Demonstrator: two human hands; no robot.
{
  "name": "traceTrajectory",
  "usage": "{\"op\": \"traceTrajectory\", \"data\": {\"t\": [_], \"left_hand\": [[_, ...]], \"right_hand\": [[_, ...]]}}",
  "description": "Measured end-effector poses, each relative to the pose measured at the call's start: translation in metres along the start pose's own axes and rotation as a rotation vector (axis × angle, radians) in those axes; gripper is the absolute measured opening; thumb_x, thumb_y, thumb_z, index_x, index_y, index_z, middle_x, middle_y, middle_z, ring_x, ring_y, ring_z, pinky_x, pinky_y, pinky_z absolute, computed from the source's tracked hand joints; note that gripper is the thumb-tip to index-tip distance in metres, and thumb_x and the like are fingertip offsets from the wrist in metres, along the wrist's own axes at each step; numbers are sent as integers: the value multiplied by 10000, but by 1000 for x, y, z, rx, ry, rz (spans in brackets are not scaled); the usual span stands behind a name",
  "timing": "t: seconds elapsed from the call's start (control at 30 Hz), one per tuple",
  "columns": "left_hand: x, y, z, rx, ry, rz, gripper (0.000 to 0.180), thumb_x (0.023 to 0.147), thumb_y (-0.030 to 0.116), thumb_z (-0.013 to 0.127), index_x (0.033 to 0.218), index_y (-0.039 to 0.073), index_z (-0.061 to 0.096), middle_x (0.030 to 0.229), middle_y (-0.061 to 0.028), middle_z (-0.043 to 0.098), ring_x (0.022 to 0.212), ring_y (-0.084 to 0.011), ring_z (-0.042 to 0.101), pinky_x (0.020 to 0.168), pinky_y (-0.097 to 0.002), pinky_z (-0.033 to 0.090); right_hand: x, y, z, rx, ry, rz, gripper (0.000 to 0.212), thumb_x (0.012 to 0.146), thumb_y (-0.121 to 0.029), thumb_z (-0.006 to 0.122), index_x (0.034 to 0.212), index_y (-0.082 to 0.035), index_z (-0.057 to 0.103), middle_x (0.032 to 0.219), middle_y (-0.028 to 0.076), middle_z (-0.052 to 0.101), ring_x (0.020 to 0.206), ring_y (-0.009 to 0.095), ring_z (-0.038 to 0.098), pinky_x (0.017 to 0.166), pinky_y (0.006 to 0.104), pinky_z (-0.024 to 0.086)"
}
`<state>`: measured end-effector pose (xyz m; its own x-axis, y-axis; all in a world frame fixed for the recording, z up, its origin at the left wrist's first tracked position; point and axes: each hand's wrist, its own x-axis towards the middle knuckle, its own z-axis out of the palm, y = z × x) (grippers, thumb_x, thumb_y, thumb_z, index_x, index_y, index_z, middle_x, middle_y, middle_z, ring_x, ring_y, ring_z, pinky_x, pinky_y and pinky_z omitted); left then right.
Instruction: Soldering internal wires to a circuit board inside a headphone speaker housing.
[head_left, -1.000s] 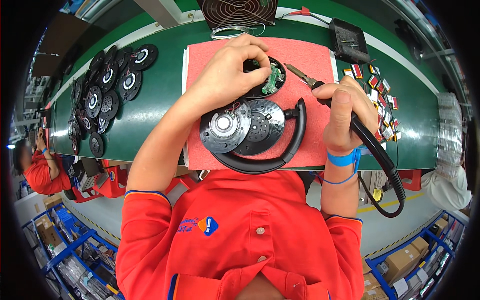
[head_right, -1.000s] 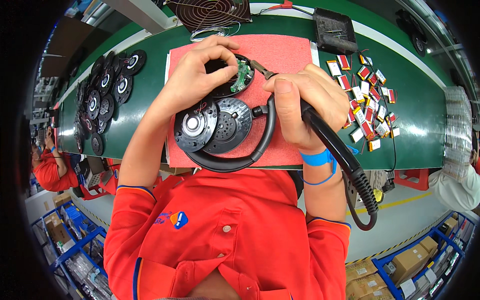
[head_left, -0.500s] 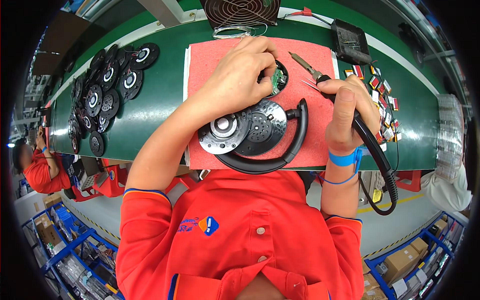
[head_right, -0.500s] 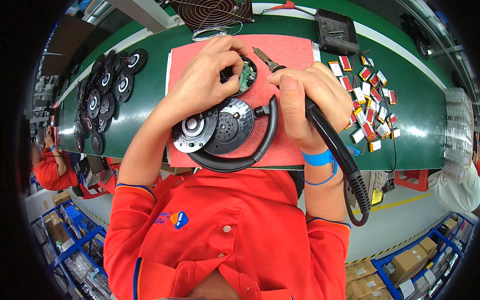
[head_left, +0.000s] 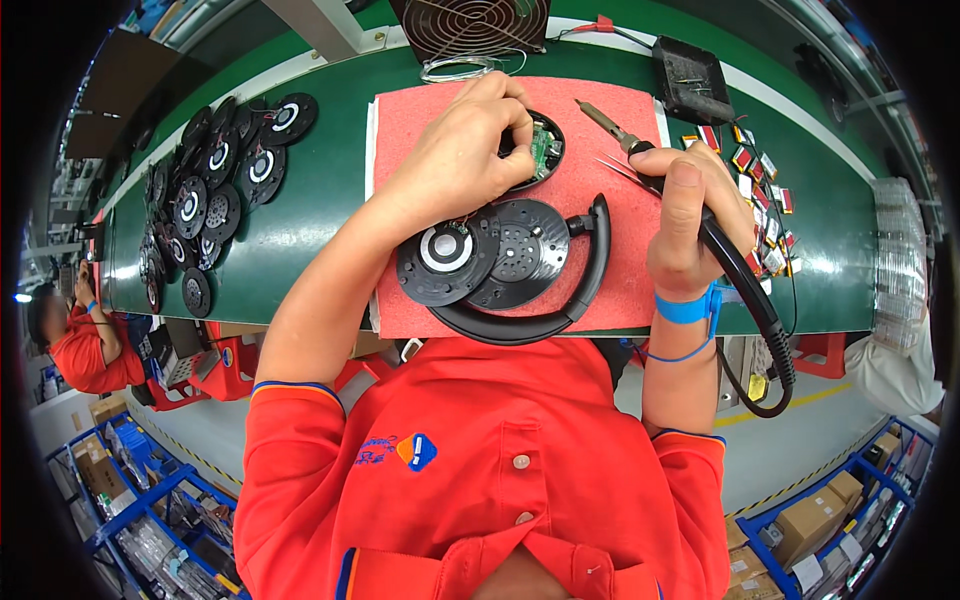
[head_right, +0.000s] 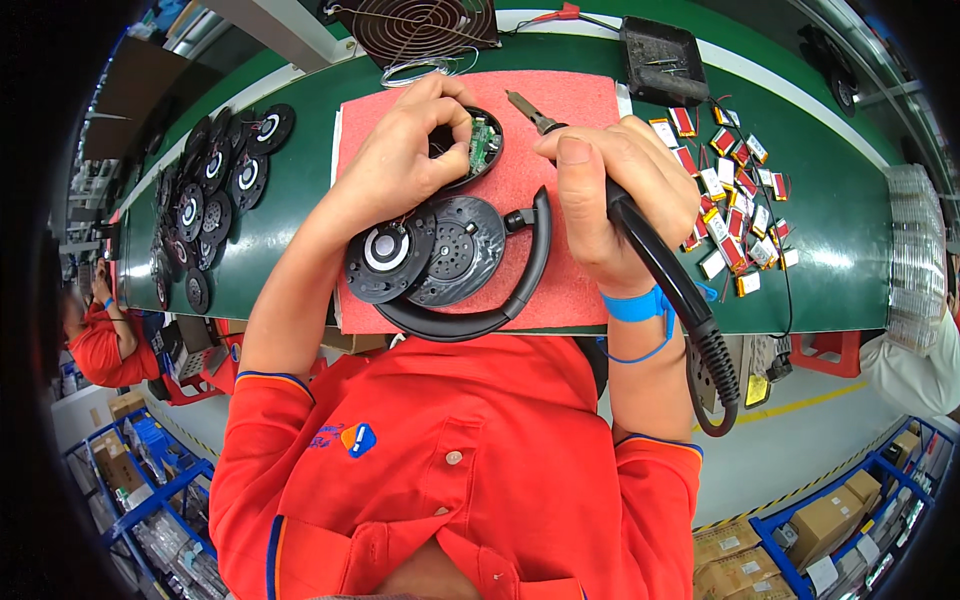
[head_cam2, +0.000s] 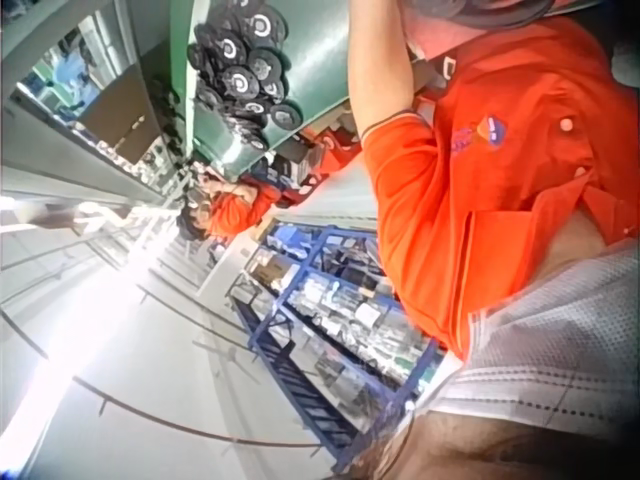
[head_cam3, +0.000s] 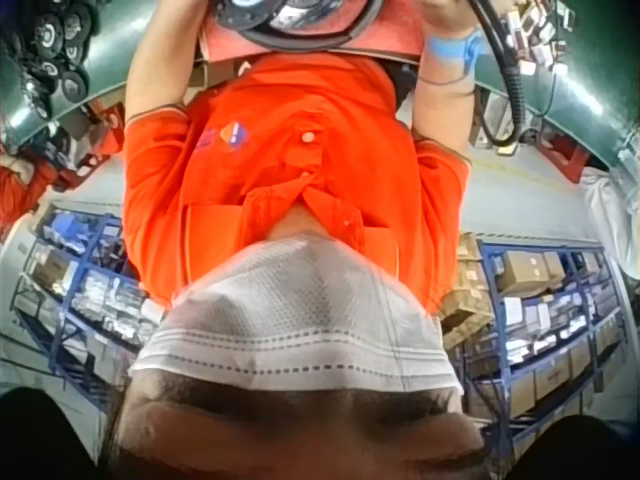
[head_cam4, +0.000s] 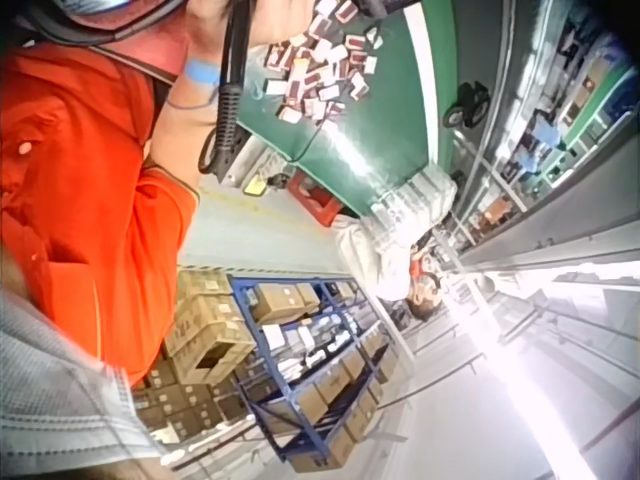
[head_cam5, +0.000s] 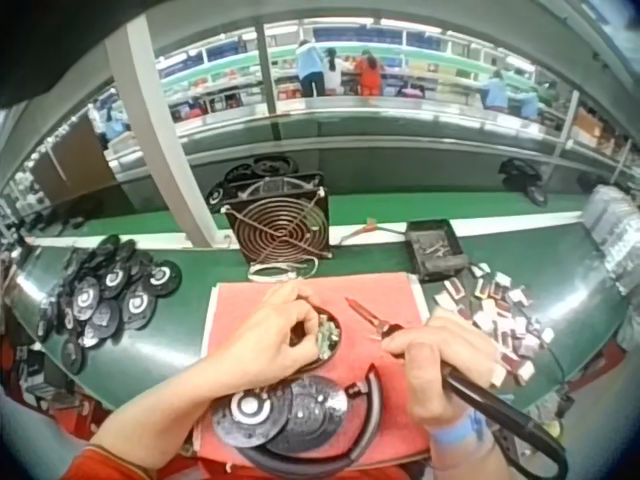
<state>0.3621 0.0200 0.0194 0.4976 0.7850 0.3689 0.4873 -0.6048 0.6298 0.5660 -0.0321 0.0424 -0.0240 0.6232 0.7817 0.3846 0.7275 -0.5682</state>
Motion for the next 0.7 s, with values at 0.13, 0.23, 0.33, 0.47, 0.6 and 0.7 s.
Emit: {"op": "traceTrajectory", "data": {"t": [0.13,0.23,0.33,0.47,0.6,0.7], "left_hand": [[-1,2,0,17,56,-30,79,680,40,607,702,-22,561,967,-141,554,945,-300,534,824,-360,440],[-2,0,-2,11,89,-27,70,695,39,611,716,-26,595,985,-146,569,939,-302,542,828,-355,442],[-4,-1,-5,-57,64,-84,76,710,52,621,727,-21,616,976,-148,587,937,-297,547,826,-351,443],[-3,-6,-7,-96,14,-114,85,714,67,632,731,-16,620,938,-139,597,932,-285,548,822,-348,442],[-2,-5,-4,-99,18,-77,88,707,70,635,724,-14,619,908,-117,605,912,-272,550,813,-344,441],[-2,-6,-4,-116,14,-88,88,699,68,639,716,-15,617,891,-105,607,898,-269,551,805,-345,443]], "right_hand": [[-1,2,2,-7,19,-27,138,842,-49,574,742,12,647,664,78,638,520,154,504,488,266,388],[-5,3,4,-30,14,-13,284,920,-142,497,790,73,629,739,96,638,567,103,450,533,244,344],[-12,7,5,-11,71,104,359,950,-268,510,920,68,633,781,80,630,586,73,467,516,209,339],[-13,6,3,84,70,192,524,921,-432,500,1087,55,596,736,66,584,547,54,464,489,184,324],[-14,7,0,41,15,180,482,932,-403,496,1064,48,603,705,51,581,515,56,462,479,183,328],[-18,5,-9,-82,-33,194,346,930,-295,541,1016,33,608,708,49,585,520,58,485,489,190,354]]}}
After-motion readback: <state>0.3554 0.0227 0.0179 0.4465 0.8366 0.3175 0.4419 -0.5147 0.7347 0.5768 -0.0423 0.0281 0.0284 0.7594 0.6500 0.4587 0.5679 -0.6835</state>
